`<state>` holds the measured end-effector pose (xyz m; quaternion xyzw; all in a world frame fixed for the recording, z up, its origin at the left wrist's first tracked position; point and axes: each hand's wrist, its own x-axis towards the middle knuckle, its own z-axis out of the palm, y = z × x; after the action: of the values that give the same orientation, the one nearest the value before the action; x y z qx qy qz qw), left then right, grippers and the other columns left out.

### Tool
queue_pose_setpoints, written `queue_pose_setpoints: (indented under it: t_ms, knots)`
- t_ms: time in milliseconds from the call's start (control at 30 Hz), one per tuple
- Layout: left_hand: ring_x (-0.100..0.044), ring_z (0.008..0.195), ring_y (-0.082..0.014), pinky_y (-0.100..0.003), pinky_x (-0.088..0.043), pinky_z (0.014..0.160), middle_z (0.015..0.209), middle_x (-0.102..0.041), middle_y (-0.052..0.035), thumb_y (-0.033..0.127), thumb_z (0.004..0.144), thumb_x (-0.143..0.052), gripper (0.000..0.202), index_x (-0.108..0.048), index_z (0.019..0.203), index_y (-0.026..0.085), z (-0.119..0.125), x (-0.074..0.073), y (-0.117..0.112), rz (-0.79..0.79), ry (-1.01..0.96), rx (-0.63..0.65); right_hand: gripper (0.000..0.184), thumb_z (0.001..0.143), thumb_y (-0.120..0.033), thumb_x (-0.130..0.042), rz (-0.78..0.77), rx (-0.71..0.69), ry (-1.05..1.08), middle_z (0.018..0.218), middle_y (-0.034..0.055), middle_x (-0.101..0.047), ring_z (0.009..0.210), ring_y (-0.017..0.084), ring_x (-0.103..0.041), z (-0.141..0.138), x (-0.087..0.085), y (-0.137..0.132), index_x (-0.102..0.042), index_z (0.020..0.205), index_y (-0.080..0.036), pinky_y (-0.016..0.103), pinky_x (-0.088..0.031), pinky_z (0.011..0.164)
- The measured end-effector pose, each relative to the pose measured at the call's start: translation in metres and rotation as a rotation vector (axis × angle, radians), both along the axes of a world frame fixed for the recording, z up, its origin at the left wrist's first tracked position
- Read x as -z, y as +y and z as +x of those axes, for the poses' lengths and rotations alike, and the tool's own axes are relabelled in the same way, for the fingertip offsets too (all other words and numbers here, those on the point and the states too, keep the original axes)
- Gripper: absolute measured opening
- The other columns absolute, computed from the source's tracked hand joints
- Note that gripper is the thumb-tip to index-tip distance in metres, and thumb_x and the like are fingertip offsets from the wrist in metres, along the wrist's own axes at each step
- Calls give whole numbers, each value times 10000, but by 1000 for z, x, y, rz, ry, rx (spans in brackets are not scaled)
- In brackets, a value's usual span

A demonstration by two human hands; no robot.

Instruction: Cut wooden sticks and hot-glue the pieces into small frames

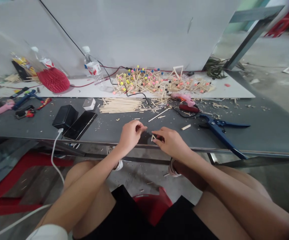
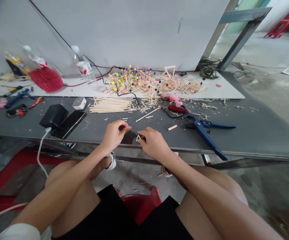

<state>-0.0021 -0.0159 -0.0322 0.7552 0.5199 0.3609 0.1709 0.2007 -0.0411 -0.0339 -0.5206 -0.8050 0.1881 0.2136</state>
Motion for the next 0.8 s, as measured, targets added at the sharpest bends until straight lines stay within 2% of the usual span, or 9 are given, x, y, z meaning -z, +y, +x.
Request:
queue_pose_setpoints:
  t_ms: [167,267,333,367,433,500,567,667,800]
  knots:
    - [-457,549,-113,-240,-324,567,610,-558,13,332,952,-540,274,-599,738,172,1,-7,6,42,64,14,284,859,-231,-664,-17,-4,-14,909,53,-675,713,154,-598,0,-2,1,-735,1133,-198,264,-424,692]
    - [-506,595,-113,-237,-369,599,738,-634,-18,259,969,-489,224,-649,841,169,4,-11,9,72,40,54,290,855,-246,-675,-14,-16,-36,912,58,-667,718,157,-595,0,-3,1,-737,1133,-192,267,-422,703]
    - [-547,641,-112,-229,-405,635,846,-667,-28,200,934,-535,127,-650,980,176,7,-13,10,81,-9,60,303,851,-245,-678,-19,-21,-41,917,60,-662,717,156,-595,0,-3,1,-733,1144,-195,264,-420,700]
    - [-558,653,-113,-228,-414,646,854,-670,-25,194,911,-574,109,-645,991,177,8,-14,10,79,-23,50,304,848,-237,-678,-22,-22,-37,916,58,-661,717,155,-596,1,-2,1,-732,1145,-200,262,-419,698]
    - [-551,634,-121,-236,-408,633,764,-653,-14,239,890,-626,75,-646,862,172,11,-15,9,67,-6,22,286,842,-216,-673,-27,-21,-26,910,53,-658,721,156,-598,1,-2,1,-739,1121,-208,259,-414,692]
    - [-517,586,-126,-252,-385,604,655,-608,-13,313,921,-595,274,-626,692,168,13,-17,7,48,64,9,247,840,-199,-666,-26,-19,-16,898,50,-656,722,158,-594,1,-3,1,-752,1071,-210,259,-410,686]
    - [-509,575,-132,-264,-379,594,631,-588,-20,318,934,-571,328,-649,653,167,14,-18,2,11,136,38,218,844,-191,-654,-21,-17,-9,881,49,-651,720,158,-589,2,-3,0,-761,1034,-211,260,-406,682]
    - [-565,637,-143,-264,-414,615,770,-645,-36,264,843,-682,101,-744,810,191,14,-17,-9,-96,200,133,202,853,-173,-631,-17,-29,11,857,46,-643,728,156,-591,3,-3,-1,-768,995,-217,256,-407,691]
    - [-600,672,-152,-264,-419,606,847,-654,-36,281,829,-706,121,-786,917,256,14,-10,-21,-166,276,169,197,855,-140,-598,-7,-51,38,852,43,-641,738,154,-600,5,-2,-2,-774,885,-223,255,-411,700]
